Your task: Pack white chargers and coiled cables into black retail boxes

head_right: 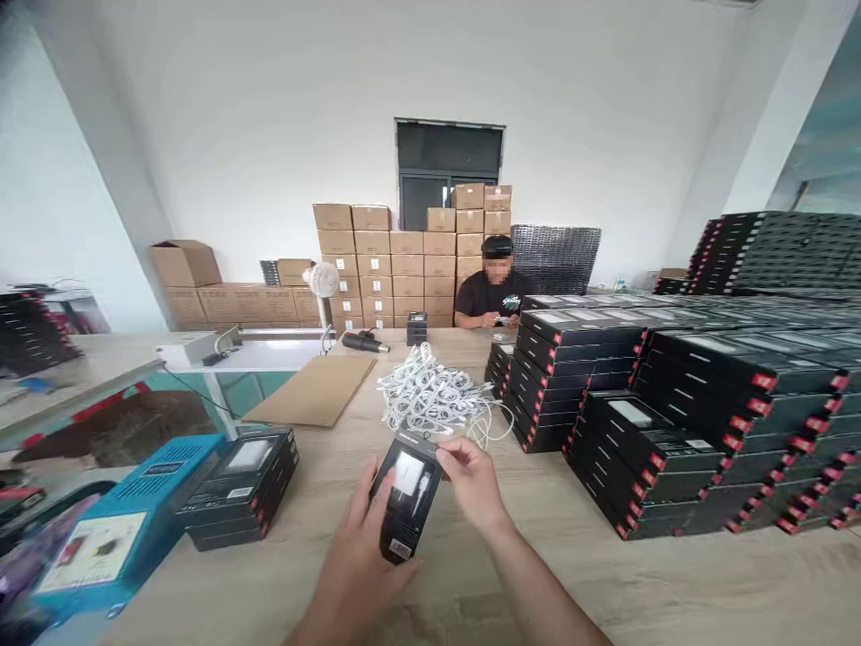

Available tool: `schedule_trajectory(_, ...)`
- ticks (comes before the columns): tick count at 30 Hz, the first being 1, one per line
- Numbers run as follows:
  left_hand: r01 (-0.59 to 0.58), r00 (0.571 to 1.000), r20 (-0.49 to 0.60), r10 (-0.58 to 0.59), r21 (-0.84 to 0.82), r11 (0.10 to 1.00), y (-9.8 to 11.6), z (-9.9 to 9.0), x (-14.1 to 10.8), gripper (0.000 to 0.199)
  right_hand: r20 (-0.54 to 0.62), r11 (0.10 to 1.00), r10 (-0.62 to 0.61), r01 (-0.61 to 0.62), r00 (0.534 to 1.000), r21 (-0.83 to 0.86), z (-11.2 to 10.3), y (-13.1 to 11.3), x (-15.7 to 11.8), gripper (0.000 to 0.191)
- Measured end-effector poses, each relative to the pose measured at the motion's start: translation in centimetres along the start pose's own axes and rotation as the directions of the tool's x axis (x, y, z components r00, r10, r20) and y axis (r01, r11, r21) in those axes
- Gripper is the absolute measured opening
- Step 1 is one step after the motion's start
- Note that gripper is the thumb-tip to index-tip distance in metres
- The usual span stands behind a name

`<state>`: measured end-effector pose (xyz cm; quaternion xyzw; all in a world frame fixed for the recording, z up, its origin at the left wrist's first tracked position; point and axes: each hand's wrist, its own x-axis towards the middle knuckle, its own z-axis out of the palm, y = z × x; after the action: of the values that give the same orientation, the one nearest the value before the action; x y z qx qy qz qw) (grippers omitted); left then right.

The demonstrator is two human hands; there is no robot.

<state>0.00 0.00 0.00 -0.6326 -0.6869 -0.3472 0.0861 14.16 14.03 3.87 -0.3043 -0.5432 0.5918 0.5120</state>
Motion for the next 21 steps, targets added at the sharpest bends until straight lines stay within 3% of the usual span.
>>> schedule_trajectory(3,0.000,0.999,-0.036,0.002,0.074,0.997,0.1,-0.5,-1.0,0.089,0.049,0.996,0.081,-0.083,0.995,0.023,1.5,-0.1,-0.7,0.050)
schedule_trajectory(5,0.007,0.998,-0.058,0.000,0.123,0.992,-0.5,-1.9,-0.9,0.082,0.078,0.994,0.112,-0.113,0.991,0.010,1.8,0.5,-1.1,0.052)
schedule_trajectory(8,0.072,0.992,-0.117,-0.049,0.201,0.977,-2.7,-6.3,0.9,0.070,0.113,0.990,0.125,-0.117,0.986,-0.080,0.9,2.2,-1.6,0.055)
schedule_trajectory(10,0.206,0.968,-0.194,-0.158,0.261,0.943,-5.1,-10.0,2.5,0.064,0.137,0.978,0.135,-0.110,0.981,-0.177,0.0,2.9,-1.9,0.057)
schedule_trajectory(12,0.332,0.938,-0.214,-0.272,0.332,0.883,-8.0,-13.1,4.0,0.059,0.159,0.963,0.146,-0.104,0.976,-0.247,-0.2,2.0,-2.7,0.059)
schedule_trajectory(14,0.426,0.904,-0.139,-0.405,0.384,0.819,-10.9,-15.1,5.0,0.059,0.224,0.959,0.152,-0.089,0.963,-0.269,0.3,-0.7,-4.3,0.055)
schedule_trajectory(16,0.435,0.881,0.009,-0.473,0.379,0.817,-13.2,-16.2,5.4,0.059,0.411,0.970,0.153,-0.057,0.899,-0.235,1.2,-4.4,-6.5,0.045)
schedule_trajectory(18,0.402,0.875,0.136,-0.465,0.331,0.853,-14.7,-16.8,5.3,0.065,0.595,0.991,0.095,-0.017,0.798,-0.136,1.7,-7.7,-8.9,0.038)
schedule_trajectory(21,0.337,0.879,0.248,-0.408,0.282,0.898,-15.6,-17.7,5.1,0.079,0.770,0.993,-0.119,0.084,0.627,0.085,0.7,-9.2,-12.5,0.044)
